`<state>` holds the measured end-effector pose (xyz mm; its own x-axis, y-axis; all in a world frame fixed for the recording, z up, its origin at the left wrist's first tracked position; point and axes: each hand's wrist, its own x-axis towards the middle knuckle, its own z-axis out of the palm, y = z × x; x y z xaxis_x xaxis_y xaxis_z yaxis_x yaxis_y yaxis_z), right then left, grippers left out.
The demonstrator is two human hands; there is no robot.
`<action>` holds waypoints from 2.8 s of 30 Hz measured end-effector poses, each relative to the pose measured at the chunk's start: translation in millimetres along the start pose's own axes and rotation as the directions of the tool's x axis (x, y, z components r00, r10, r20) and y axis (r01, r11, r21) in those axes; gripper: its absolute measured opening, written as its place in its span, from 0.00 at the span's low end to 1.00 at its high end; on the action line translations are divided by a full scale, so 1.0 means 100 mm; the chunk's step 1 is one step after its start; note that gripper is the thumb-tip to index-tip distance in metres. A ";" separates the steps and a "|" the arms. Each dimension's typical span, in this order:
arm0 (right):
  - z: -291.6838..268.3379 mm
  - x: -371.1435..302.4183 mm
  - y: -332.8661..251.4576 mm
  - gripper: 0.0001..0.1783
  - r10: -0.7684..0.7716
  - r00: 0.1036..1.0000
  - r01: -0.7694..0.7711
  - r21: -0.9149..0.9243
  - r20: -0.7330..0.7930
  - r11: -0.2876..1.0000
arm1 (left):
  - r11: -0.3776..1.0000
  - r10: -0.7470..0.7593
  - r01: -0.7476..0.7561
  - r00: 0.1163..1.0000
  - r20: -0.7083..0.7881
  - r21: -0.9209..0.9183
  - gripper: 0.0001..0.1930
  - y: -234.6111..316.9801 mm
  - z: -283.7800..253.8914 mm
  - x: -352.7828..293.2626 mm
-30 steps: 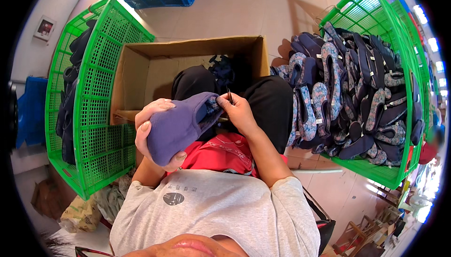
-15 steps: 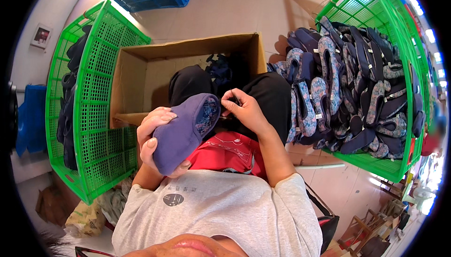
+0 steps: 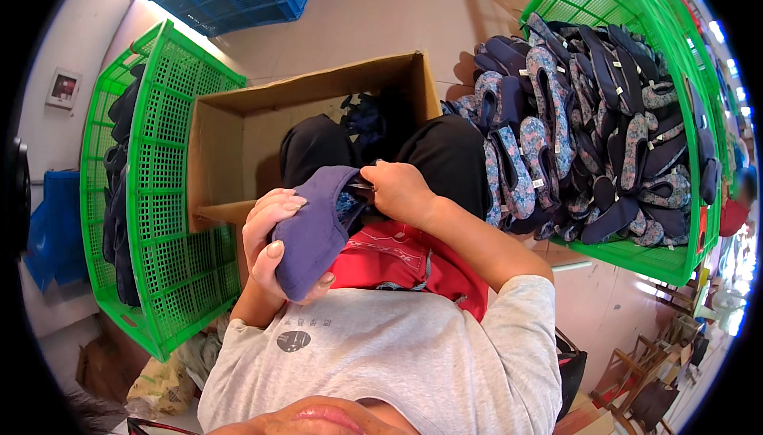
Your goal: The person sits on the floor and uses a small blade to trim loose threads and fabric edges from the straps of floral-patterned slippers. They pick up slippers from a green basket, trim the edges, and place them into a cardboard box.
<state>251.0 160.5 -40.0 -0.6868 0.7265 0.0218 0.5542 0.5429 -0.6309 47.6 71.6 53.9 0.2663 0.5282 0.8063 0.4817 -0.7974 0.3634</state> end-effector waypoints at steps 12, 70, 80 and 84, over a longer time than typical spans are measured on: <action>0.29 -0.19 0.26 0.07 0.569 0.822 -0.150 0.957 -0.019 0.248 | 0.998 -0.048 0.041 0.987 -0.151 -0.049 0.37 0.00 0.00 -0.06; 0.25 0.24 0.26 0.19 0.759 0.648 0.207 0.974 -0.067 -0.091 | 0.010 -0.892 0.992 0.065 0.447 -0.124 0.17 -0.29 -0.70 -0.40; 0.47 0.14 0.37 0.20 0.653 0.726 -0.181 0.976 0.215 -0.120 | 0.193 -0.981 0.578 0.083 -0.178 -0.793 0.21 -0.44 -1.72 -0.29; 0.49 0.14 0.32 0.18 0.643 0.731 -0.208 0.972 0.228 -0.107 | 0.616 -0.752 0.125 0.389 -0.533 -0.778 0.42 -0.94 -2.02 -0.22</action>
<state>235.9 167.8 -98.0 -0.2528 0.7845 -0.5663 -0.3733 -0.6191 -0.6910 -172.4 75.9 96.5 -0.7032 0.6495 0.2893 -0.3194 -0.6520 0.6876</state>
